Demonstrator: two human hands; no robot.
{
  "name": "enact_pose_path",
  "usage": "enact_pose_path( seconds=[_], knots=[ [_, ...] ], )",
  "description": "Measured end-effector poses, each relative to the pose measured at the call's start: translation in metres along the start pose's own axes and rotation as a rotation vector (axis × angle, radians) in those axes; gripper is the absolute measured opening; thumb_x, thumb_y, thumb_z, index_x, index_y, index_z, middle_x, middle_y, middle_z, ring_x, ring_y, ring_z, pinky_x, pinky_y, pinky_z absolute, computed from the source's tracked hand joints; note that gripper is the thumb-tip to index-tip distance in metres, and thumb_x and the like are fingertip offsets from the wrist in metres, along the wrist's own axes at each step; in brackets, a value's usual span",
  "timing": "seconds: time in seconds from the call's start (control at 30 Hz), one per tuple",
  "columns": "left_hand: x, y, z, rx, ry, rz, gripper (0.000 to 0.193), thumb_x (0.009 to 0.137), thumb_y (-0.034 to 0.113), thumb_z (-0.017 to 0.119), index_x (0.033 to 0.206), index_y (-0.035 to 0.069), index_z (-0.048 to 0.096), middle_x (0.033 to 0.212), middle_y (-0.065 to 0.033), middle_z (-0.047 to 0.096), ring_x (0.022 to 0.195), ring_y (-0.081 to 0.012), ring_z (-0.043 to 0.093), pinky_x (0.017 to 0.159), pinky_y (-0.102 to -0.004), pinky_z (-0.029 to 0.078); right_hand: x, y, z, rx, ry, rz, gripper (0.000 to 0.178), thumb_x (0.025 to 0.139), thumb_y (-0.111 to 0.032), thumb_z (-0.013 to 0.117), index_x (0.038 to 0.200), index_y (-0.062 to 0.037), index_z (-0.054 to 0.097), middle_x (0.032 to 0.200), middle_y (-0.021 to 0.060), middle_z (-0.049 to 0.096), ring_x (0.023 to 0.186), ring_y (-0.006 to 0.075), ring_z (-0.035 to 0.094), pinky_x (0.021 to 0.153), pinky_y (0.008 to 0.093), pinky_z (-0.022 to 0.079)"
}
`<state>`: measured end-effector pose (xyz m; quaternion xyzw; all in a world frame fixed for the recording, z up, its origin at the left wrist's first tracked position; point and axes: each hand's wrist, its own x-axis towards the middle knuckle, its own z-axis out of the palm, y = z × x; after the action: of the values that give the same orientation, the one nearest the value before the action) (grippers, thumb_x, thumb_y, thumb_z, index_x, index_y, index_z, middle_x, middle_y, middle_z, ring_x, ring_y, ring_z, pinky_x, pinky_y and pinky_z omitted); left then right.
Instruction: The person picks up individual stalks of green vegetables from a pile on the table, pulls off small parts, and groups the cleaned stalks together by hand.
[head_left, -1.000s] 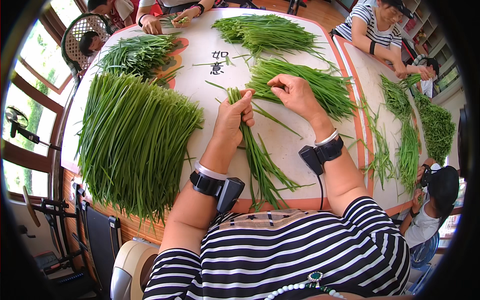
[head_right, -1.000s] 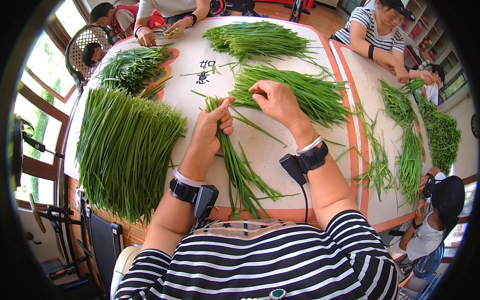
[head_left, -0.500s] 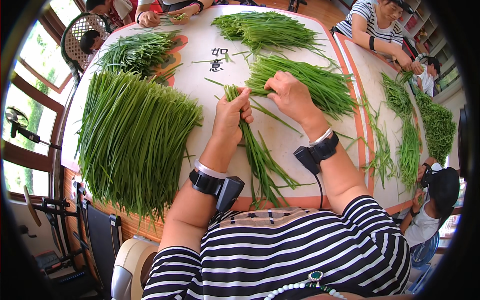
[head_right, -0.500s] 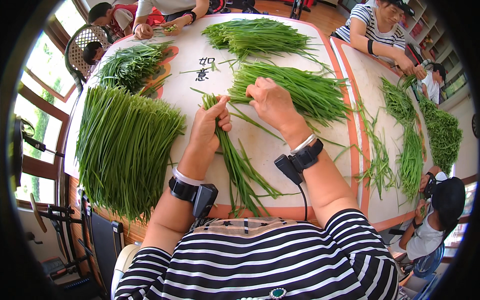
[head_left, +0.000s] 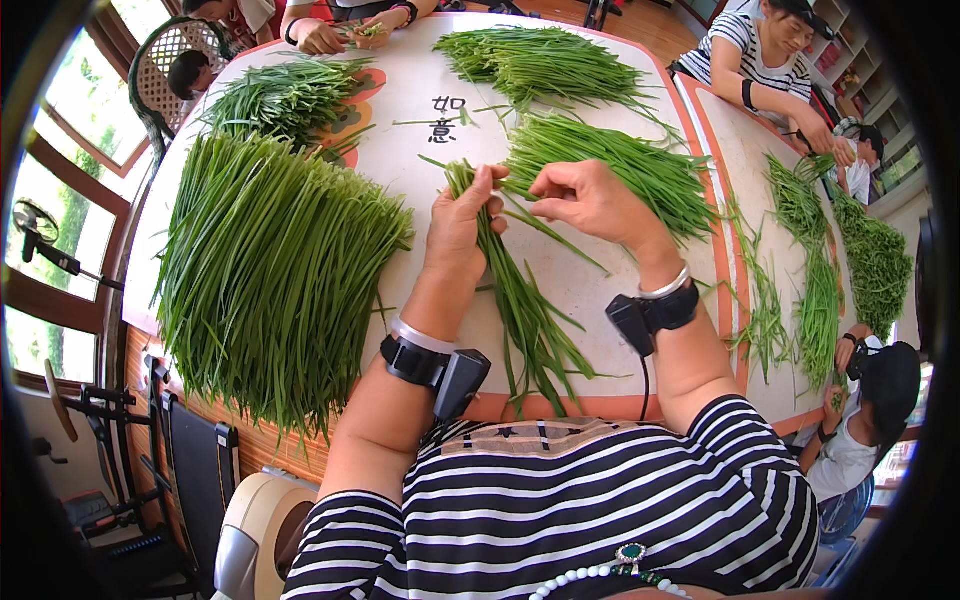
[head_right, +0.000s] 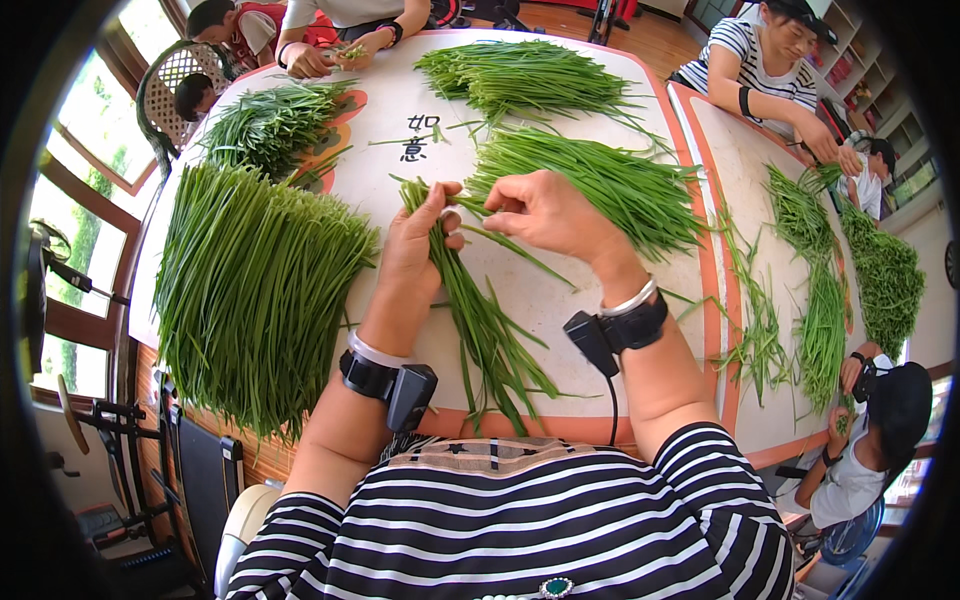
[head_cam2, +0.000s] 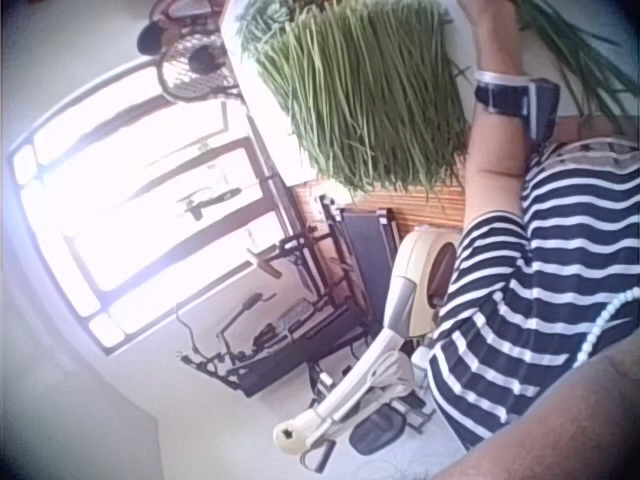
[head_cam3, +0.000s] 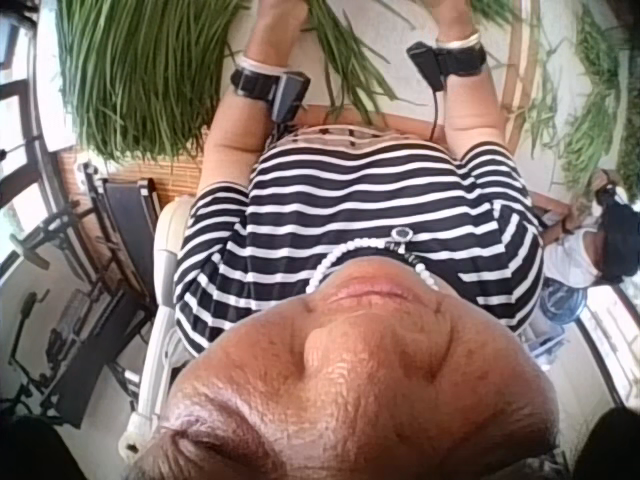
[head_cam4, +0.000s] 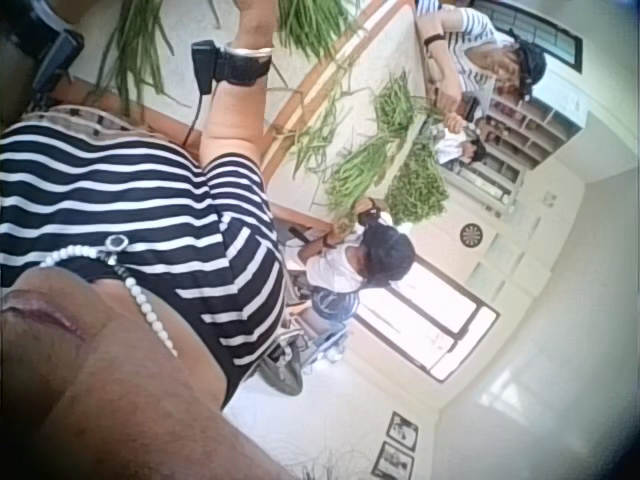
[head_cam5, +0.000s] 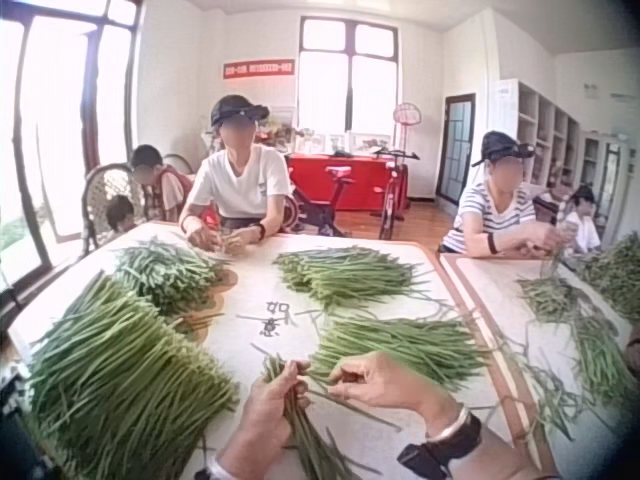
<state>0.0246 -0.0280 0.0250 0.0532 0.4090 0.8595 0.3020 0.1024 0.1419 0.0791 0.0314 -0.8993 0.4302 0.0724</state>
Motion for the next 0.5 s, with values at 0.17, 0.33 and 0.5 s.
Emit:
enact_pose_path(
  seconds=[0.17, 0.33, 0.5],
  knots=[
    [0.009, 0.010, -0.006, -0.203, -0.021, 0.095, 0.021, 0.100, 0.027, 0.055, 0.090, 0.009, 0.059, 0.086, -0.0032, 0.063, 0.071, -0.0136, 0.055, 0.065, -0.0306, 0.052, 0.000, 0.017, -0.019, 0.233, 0.015, 0.070, 0.013, 0.087, -0.013, 0.068, 0.084, -0.0002, 0.067, 0.066, 0.0055, 0.064, 0.059, 0.0088, 0.060, 0.056, 0.0248, 0.046],
    [0.013, 0.021, -0.019, -0.483, -0.390, -0.030, 0.028, 0.103, 0.033, 0.045, 0.092, 0.009, 0.053, 0.067, 0.0026, 0.036, 0.056, -0.0078, 0.033, 0.051, -0.0207, 0.040, 0.004, 0.034, 0.002, -0.182, 0.255, 0.010, 0.009, 0.081, -0.014, 0.070, 0.082, -0.0058, 0.067, 0.073, 0.0106, 0.065, 0.063, 0.0234, 0.063, 0.058, 0.0338, 0.050],
    [0.011, 0.019, -0.019, -0.400, -0.376, -0.196, 0.026, 0.101, 0.032, 0.052, 0.091, 0.008, 0.053, 0.065, 0.0040, 0.033, 0.053, -0.0062, 0.027, 0.044, -0.0186, 0.027, 0.006, 0.036, 0.018, -0.521, 0.320, -0.103, 0.008, 0.079, -0.011, 0.068, 0.082, -0.0065, 0.063, 0.079, 0.0099, 0.060, 0.076, 0.0307, 0.062, 0.063, 0.0397, 0.049]
  ],
)
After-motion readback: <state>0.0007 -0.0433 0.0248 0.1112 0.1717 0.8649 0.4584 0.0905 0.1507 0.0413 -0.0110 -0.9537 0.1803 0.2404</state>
